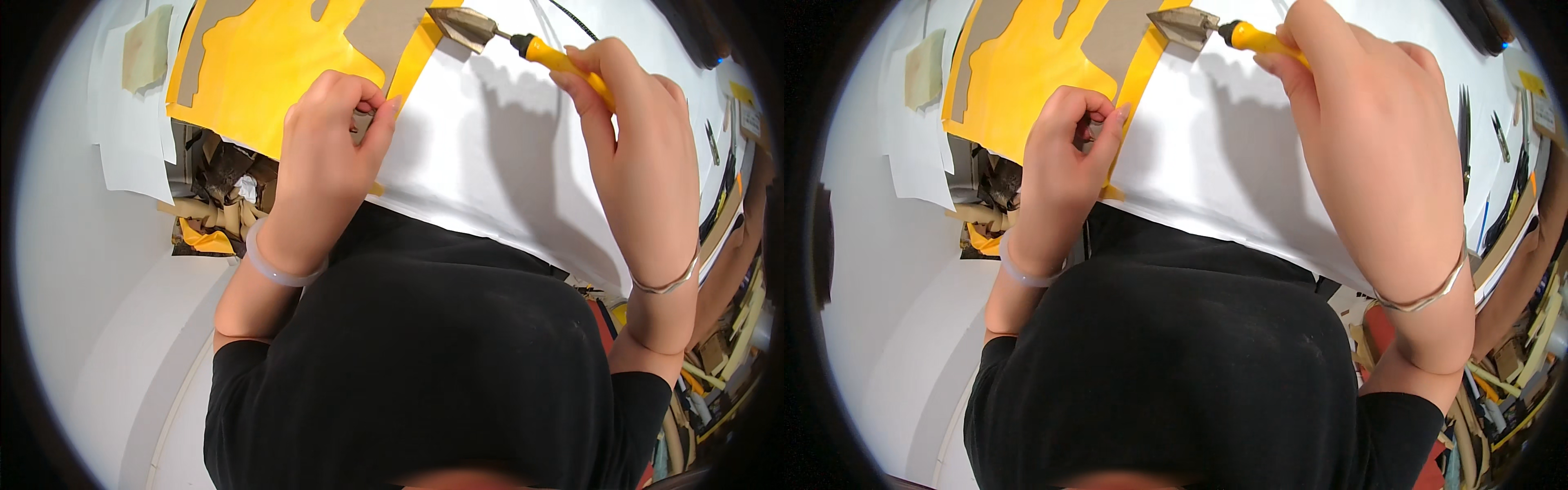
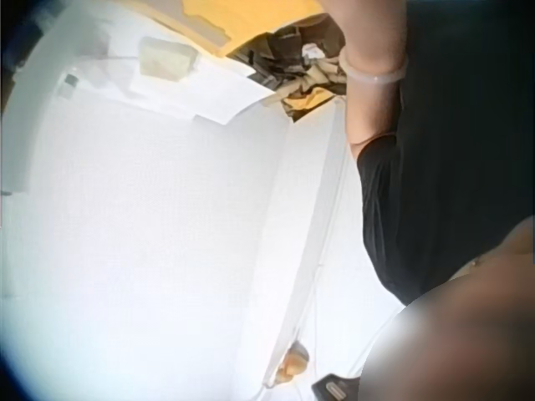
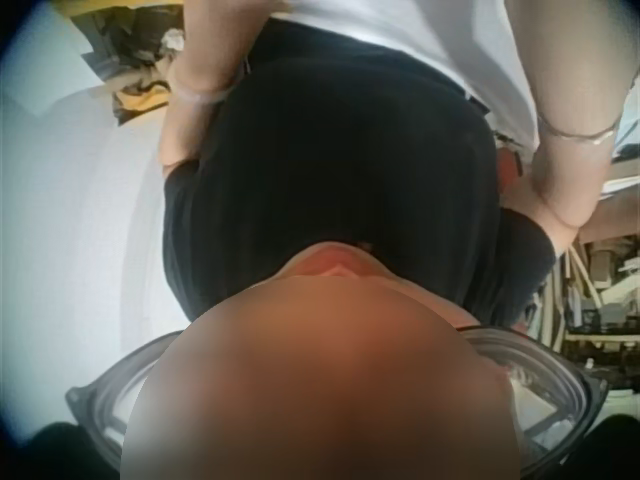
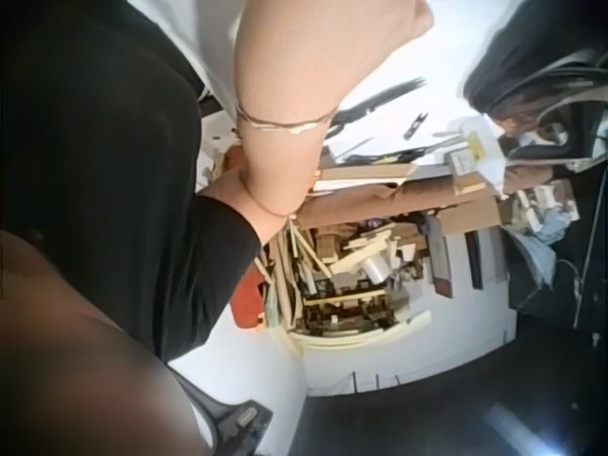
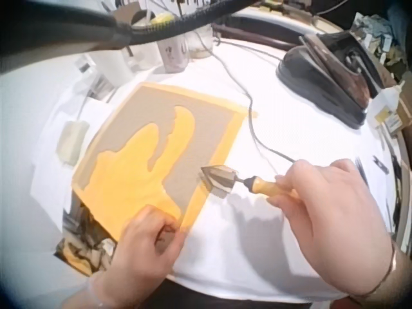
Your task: The person cuts a yellow fabric piece with a gray pattern using scissors, then irons the fabric with a steam iron, and finally uses a hot knife to trim the edges of the fabric.
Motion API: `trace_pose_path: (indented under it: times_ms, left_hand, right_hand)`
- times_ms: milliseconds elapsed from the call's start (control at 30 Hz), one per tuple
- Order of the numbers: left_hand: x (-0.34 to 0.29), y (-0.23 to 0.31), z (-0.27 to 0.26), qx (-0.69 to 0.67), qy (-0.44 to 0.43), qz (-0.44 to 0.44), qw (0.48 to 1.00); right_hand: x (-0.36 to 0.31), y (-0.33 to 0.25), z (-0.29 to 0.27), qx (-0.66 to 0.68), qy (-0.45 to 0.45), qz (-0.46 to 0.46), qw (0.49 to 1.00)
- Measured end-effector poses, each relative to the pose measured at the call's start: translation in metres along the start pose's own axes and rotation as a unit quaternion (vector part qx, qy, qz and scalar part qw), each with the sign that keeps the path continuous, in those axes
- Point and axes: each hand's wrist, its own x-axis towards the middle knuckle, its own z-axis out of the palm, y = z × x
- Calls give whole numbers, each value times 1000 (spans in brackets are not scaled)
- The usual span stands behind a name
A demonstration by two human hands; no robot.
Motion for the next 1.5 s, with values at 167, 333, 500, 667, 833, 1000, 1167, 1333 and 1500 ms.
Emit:
trace_pose_path:
  times_ms: [167,333,500,667,833,1000,1167,1333,1500]
  left_hand:
    - [0,-2,4,1,32,3,999]
    - [0,-7,7,15,38,18,999]
    - [-1,-9,8,13,42,17,999]
    - [-1,-7,10,19,50,12,999]
    - [-3,-14,11,6,52,31,998]
    - [-2,-17,11,5,56,46,997]
    - [-2,-18,11,-1,53,49,997]
    - [-4,-17,10,0,51,59,997]
    - [-5,-22,12,6,61,81,995]
  right_hand:
    - [-17,-1,0,0,-19,-7,1000]
    - [-27,-8,-1,13,-40,-13,999]
    - [-30,-14,-1,22,-51,-27,998]
    - [-33,-19,2,20,-62,-33,997]
    - [-32,-20,8,27,-51,-47,997]
    - [-24,-22,10,14,-72,-57,996]
    - [-5,-22,16,-1,-77,-79,994]
    - [18,-13,26,-30,-23,-103,994]
    - [33,-39,12,-82,-28,50,995]
